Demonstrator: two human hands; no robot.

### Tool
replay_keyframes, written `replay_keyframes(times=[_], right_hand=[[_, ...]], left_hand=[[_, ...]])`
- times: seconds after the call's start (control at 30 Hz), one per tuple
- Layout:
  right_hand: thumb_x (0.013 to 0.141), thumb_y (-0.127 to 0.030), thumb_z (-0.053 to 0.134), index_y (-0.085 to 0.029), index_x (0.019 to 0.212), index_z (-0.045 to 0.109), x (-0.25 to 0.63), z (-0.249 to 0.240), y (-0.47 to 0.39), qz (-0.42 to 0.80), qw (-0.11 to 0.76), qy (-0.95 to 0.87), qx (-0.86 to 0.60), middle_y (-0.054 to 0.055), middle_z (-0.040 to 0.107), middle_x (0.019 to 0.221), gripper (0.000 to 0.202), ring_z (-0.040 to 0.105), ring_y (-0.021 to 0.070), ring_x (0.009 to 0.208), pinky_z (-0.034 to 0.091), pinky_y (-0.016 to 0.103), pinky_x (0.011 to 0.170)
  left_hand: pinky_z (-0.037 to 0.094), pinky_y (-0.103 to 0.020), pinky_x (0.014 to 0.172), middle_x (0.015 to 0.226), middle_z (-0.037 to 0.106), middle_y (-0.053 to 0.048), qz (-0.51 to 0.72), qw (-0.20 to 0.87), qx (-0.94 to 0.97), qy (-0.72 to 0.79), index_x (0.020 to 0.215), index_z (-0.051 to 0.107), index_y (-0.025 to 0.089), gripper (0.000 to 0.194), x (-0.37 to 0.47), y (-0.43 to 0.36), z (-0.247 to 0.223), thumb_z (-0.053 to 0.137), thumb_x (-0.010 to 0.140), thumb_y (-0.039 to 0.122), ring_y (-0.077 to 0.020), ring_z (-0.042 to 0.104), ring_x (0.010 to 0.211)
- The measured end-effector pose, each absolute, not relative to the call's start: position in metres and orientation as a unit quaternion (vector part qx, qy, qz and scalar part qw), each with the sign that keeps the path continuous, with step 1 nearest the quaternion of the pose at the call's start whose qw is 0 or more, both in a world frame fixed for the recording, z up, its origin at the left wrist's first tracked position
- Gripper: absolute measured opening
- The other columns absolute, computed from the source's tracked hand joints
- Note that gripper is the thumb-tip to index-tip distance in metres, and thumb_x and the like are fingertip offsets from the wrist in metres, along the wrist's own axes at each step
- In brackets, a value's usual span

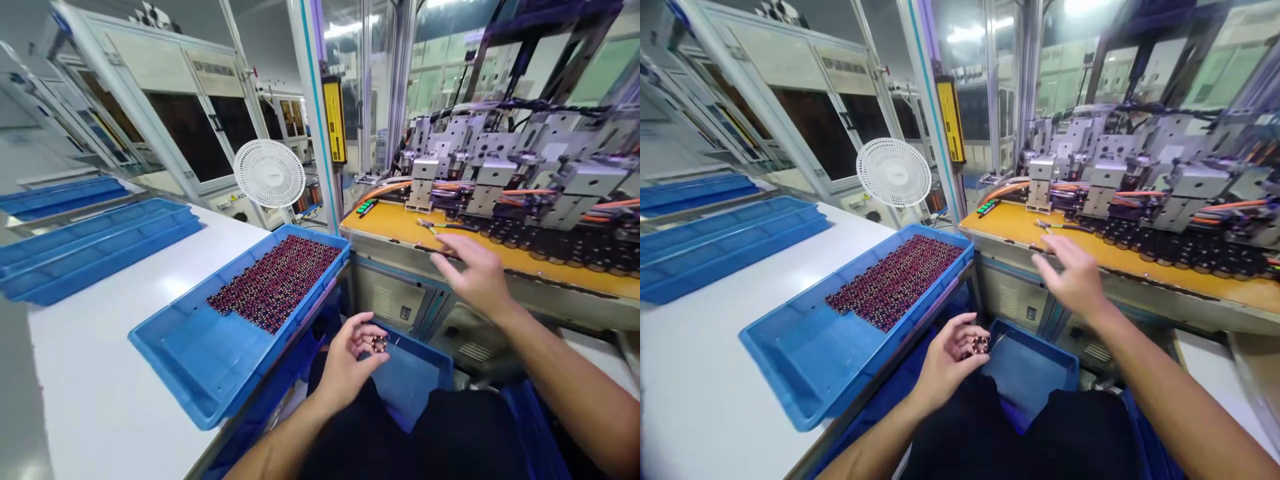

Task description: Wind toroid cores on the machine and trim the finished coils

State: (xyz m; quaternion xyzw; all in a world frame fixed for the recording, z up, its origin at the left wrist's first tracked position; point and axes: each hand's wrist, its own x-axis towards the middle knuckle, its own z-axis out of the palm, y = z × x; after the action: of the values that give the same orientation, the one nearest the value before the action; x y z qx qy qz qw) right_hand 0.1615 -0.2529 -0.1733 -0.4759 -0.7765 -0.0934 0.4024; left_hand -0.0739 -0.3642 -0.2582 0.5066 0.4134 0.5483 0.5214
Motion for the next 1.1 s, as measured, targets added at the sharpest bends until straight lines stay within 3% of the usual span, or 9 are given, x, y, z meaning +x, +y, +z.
replay_keyframes(times=[0.1,0.23,0.33,0.57,0.67,0.73,0.87,0.97,1.1], right_hand=[[0.097,-0.029,0.057,-0.014,0.127,0.060,0.142,-0.183,-0.337,-0.004,0.371,-0.874,-0.313,0.013,0.067,0.122,0.033,0.068,0.0210,0.101,0.054,0.033,0.091],[0.101,-0.018,0.044,-0.014,0.099,0.070,0.133,-0.197,-0.399,0.079,0.309,-0.899,-0.301,0.006,0.070,0.076,0.026,0.065,0.0160,0.068,0.049,0.027,0.066],[0.101,-0.019,0.044,-0.014,0.091,0.072,0.141,-0.201,-0.412,0.180,0.264,-0.889,-0.329,0.003,0.065,0.066,0.030,0.058,0.0131,0.057,0.040,0.025,0.056],[0.090,-0.017,0.058,-0.016,0.081,0.071,0.154,-0.206,-0.425,0.519,0.218,-0.737,-0.375,-0.003,0.061,0.053,0.016,0.052,0.0079,0.046,0.041,0.018,0.052],[0.088,-0.026,0.067,-0.017,0.090,0.072,0.158,-0.212,-0.420,0.527,0.285,-0.714,-0.363,0.003,0.071,0.082,0.011,0.057,0.0090,0.059,0.044,0.020,0.056],[0.082,-0.032,0.076,-0.017,0.094,0.071,0.156,-0.214,-0.413,0.518,0.359,-0.673,-0.387,0.006,0.068,0.098,0.021,0.057,0.0092,0.065,0.044,0.021,0.056],[0.074,-0.034,0.083,-0.016,0.080,0.062,0.136,-0.219,-0.410,0.593,0.424,-0.553,-0.403,-0.001,0.059,0.077,0.029,0.051,0.0083,0.062,0.042,0.020,0.058],[0.081,-0.036,0.076,-0.016,0.070,0.055,0.122,-0.228,-0.418,0.620,0.462,-0.497,-0.393,-0.003,0.053,0.067,0.031,0.047,0.0081,0.060,0.040,0.021,0.058],[0.085,-0.032,0.071,-0.017,0.074,0.055,0.122,-0.233,-0.429,0.630,0.458,-0.484,-0.400,-0.003,0.052,0.069,0.025,0.047,0.0077,0.059,0.038,0.020,0.056]], left_hand=[[0.058,-0.024,0.080,0.107,0.073,-0.005,0.569,0.404,0.612,0.371,0.129,0.054,0.028,0.062,-0.081,-0.388,-0.260,0.074,0.075,0.005,-0.0127,0.071,0.089],[0.059,-0.021,0.081,0.105,0.072,-0.001,0.587,0.320,0.674,0.314,0.136,0.050,0.033,0.072,-0.075,-0.397,-0.256,0.072,0.076,0.000,-0.0115,0.071,0.091],[0.060,-0.021,0.080,0.104,0.072,-0.002,0.584,0.347,0.666,0.308,0.136,0.050,0.031,0.073,-0.065,-0.396,-0.255,0.072,0.075,-0.001,-0.0118,0.072,0.089],[0.062,-0.022,0.077,0.104,0.073,-0.001,0.578,0.445,0.615,0.300,0.133,0.052,0.033,0.070,-0.053,-0.398,-0.252,0.075,0.075,0.002,-0.0115,0.072,0.085],[0.061,-0.021,0.081,0.108,0.074,-0.001,0.579,0.450,0.616,0.286,0.134,0.051,0.035,0.070,-0.054,-0.401,-0.251,0.073,0.077,0.001,-0.0111,0.073,0.089],[0.060,-0.022,0.085,0.112,0.073,-0.002,0.576,0.442,0.629,0.277,0.136,0.049,0.035,0.071,-0.055,-0.404,-0.250,0.069,0.079,-0.001,-0.0125,0.073,0.096],[0.060,-0.025,0.089,0.117,0.072,-0.005,0.563,0.428,0.656,0.262,0.140,0.046,0.034,0.075,-0.054,-0.409,-0.251,0.067,0.078,-0.005,-0.0157,0.071,0.106],[0.060,-0.023,0.087,0.115,0.072,-0.003,0.580,0.440,0.632,0.267,0.139,0.047,0.034,0.075,-0.053,-0.410,-0.252,0.068,0.078,-0.005,-0.0148,0.071,0.104],[0.061,-0.023,0.085,0.115,0.074,-0.003,0.571,0.477,0.613,0.267,0.139,0.046,0.035,0.073,-0.056,-0.410,-0.253,0.067,0.080,-0.003,-0.0142,0.073,0.099]])
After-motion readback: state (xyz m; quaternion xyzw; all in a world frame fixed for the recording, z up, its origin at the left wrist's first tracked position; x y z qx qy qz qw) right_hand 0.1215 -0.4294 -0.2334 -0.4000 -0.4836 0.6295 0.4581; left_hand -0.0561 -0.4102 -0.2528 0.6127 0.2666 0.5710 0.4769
